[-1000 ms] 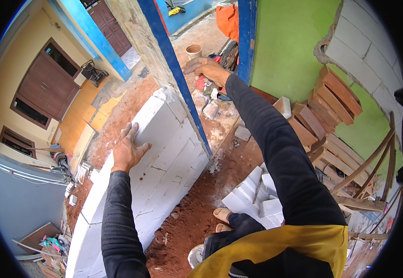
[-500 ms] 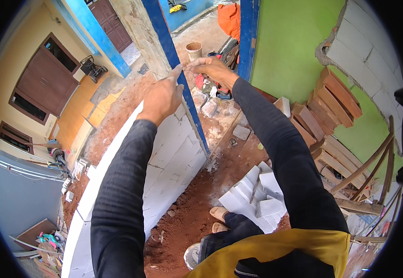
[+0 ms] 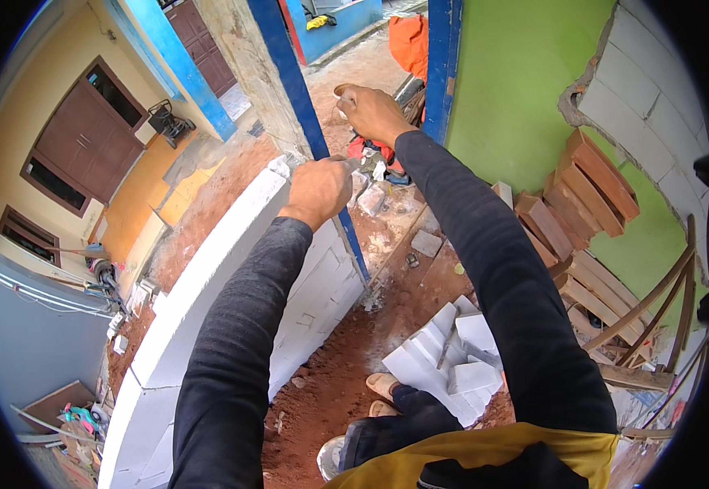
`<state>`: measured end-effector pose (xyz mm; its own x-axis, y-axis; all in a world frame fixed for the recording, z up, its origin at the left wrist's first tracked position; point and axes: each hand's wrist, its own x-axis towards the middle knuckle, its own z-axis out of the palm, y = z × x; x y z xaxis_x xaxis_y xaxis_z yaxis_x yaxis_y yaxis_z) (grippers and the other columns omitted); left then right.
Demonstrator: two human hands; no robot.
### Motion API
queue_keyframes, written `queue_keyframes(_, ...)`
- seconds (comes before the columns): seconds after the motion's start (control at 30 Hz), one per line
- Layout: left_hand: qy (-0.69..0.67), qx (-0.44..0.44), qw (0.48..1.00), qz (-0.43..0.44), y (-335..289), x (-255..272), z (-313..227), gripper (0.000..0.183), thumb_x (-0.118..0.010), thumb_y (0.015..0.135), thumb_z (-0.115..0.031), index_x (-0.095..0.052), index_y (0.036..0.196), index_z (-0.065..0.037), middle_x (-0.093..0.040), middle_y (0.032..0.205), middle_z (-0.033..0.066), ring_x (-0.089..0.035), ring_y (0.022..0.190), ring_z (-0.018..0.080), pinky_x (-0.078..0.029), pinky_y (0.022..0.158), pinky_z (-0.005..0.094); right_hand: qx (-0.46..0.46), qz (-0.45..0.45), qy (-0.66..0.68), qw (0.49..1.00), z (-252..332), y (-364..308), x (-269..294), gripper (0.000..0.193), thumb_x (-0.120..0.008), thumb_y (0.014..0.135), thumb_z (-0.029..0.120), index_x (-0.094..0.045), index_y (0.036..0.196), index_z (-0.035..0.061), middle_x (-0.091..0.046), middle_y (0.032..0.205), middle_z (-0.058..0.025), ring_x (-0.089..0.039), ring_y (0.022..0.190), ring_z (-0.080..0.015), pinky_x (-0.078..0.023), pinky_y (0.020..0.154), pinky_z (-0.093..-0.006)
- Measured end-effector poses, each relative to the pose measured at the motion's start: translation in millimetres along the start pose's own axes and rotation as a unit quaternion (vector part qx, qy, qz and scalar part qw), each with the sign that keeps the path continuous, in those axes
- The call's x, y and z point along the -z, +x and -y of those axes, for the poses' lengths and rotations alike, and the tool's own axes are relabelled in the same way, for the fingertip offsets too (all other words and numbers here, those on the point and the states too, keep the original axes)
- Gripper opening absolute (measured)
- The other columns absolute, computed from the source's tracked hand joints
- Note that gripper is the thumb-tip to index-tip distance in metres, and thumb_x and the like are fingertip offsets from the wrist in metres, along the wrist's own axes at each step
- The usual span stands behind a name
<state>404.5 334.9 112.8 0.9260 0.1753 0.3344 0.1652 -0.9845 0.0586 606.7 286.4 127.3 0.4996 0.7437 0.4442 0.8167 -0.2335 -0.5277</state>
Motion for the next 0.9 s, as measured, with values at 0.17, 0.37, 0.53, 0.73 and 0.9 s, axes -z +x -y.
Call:
queue_keyframes(0.17,-0.139,0.086,0.985,-0.059,5,-17,-8,0.030,-0.058,0.096,-0.014,-0.080,0.116,-0.010,-0.076,0.105,0.0221,-0.073,0.093,0.0441,-0.057,0.085,0.0524,0.045,0.165,0.342,0.924,20,-5,20,0.030,-0.064,0.099,0.032,-0.073,0.106,0.0053,-0.072,0.104,0.0004,-0.062,0.102,-0.0160,-0.048,0.092,-0.0329)
queue_keyframes(0.37,-0.255,0.095,0.944,-0.185,12,-29,-17,0.031,-0.059,0.098,-0.013,-0.077,0.121,-0.006,-0.073,0.109,0.0260,-0.070,0.098,0.0466,-0.056,0.087,0.0510,-0.174,0.275,0.336,0.884,8,-17,14,0.026,-0.064,0.099,0.028,-0.076,0.098,0.0051,-0.073,0.104,-0.0041,-0.065,0.098,-0.0133,-0.052,0.076,-0.0283)
queue_keyframes(0.53,-0.302,0.073,0.912,-0.269,10,-28,-16,0.030,-0.061,0.095,-0.016,-0.078,0.116,-0.003,-0.072,0.125,0.0235,-0.068,0.115,0.0415,-0.054,0.099,0.0450,-0.167,0.170,0.399,0.885,8,-11,6,0.020,-0.072,0.096,0.022,-0.077,0.099,0.0027,-0.074,0.089,-0.0023,-0.067,0.075,-0.0103,-0.056,0.069,-0.0257)
queue_keyframes(0.73,-0.768,0.327,0.529,-0.153,-7,-10,13,0.061,-0.052,0.108,-0.036,-0.043,0.153,0.004,-0.060,0.148,0.0224,-0.059,0.137,0.0350,-0.049,0.114,0.0468,-0.188,0.163,0.407,0.879,2,-6,17,0.021,-0.075,0.098,0.020,-0.077,0.103,0.0001,-0.075,0.091,-0.0030,-0.064,0.073,-0.0067,-0.058,0.070,-0.0261)
queue_keyframes(0.9,-0.765,0.411,0.461,-0.180,-8,-13,20,0.060,-0.057,0.108,-0.039,-0.047,0.149,0.004,-0.061,0.145,0.0222,-0.063,0.132,0.0317,-0.056,0.103,0.0416,-0.189,0.166,0.385,0.888,-6,-3,28,0.021,-0.073,0.101,0.019,-0.076,0.110,-0.0001,-0.076,0.097,-0.0037,-0.065,0.073,-0.0054,-0.061,0.068,-0.0233)
